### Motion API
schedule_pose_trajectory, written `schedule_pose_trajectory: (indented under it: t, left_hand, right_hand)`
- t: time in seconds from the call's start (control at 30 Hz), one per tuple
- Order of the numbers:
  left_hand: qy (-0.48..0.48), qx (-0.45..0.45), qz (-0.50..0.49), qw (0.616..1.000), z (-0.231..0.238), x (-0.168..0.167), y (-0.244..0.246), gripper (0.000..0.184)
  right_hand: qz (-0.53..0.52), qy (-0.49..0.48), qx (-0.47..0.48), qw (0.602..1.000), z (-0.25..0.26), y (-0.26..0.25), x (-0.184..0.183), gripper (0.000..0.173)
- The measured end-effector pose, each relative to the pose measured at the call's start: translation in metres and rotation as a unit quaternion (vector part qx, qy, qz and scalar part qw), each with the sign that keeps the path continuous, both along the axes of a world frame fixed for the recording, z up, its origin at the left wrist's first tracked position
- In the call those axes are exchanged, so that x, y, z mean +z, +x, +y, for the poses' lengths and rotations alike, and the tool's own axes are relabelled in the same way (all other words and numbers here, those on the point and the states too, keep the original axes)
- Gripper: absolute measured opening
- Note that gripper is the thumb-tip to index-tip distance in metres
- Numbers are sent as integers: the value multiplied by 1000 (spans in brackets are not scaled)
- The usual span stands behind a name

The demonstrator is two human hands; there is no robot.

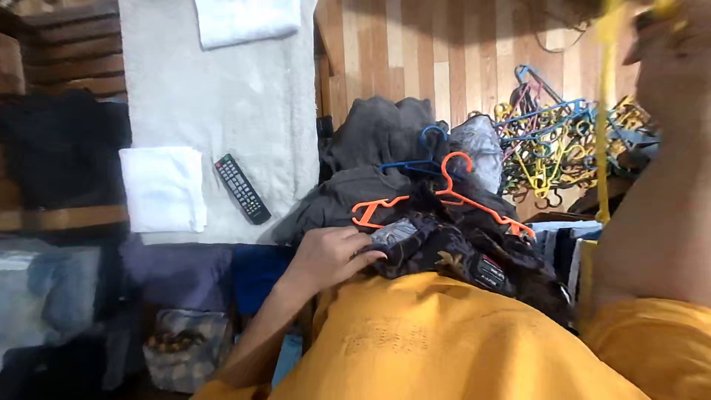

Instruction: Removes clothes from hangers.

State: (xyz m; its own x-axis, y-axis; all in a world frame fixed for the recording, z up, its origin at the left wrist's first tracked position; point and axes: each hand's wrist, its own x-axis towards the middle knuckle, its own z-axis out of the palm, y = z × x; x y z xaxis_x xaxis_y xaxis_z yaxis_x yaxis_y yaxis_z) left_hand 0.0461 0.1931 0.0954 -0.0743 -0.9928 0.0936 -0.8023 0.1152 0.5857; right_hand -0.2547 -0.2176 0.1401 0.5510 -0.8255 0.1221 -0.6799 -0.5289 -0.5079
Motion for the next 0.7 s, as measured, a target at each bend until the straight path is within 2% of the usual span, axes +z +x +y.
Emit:
schedule_pose_trajectory:
  t: [0.07, 0.1, 0.13, 0.17, 0.2, 0.23, 0.3, 0.37, 0.43, 0.5, 0.57, 0.7]
  left_hand:
    - [41, 25, -31, 998, -2, -7, -4, 48]
    - [55, 32, -40, 997, -2, -11, -8, 53]
    - [64, 37, -42, 996, -2, -15, -13, 56]
    - [73, 40, -44, 996, -3, -20, -18, 58]
    - [81, 42, -42, 995, -5, -24, -21, 58]
    - [92, 39, -32, 994, -8, -26, -25, 55]
    - [107, 15, -2, 994, -11, -30, -32, 43]
    - [101, -22, 30, 994, -12, -35, -35, 30]
    - [107, -53, 40, 992, -10, -41, -36, 27]
    - [131, -65, 29, 989, -7, -45, -35, 27]
    - [171, -60, 24, 983, -4, -49, -31, 30]
    - [223, -47, 2, 974, -7, -63, -27, 35]
  right_hand:
    - [98, 43, -17, 994, -13, -5, -17, 41]
    - [139, 51, -34, 988, -21, -12, -31, 46]
    - [162, 64, -58, 983, -25, -22, -43, 59]
    - [168, 72, -75, 980, -23, -26, -50, 74]
    - [151, 74, -70, 983, -14, -21, -50, 80]
    - [127, 81, -37, 988, 3, -8, -48, 80]
    - [63, 98, 109, 987, 61, 26, -55, 60]
    - [47, 69, 299, 951, 129, 54, -80, 48]
    - [92, 32, 404, 910, 170, 70, -97, 40]
    - [106, -6, 415, 904, 178, 68, -102, 31]
    - [103, -36, 385, 917, 167, 56, -90, 25]
    - [99, -102, 283, 949, 134, 13, -50, 29]
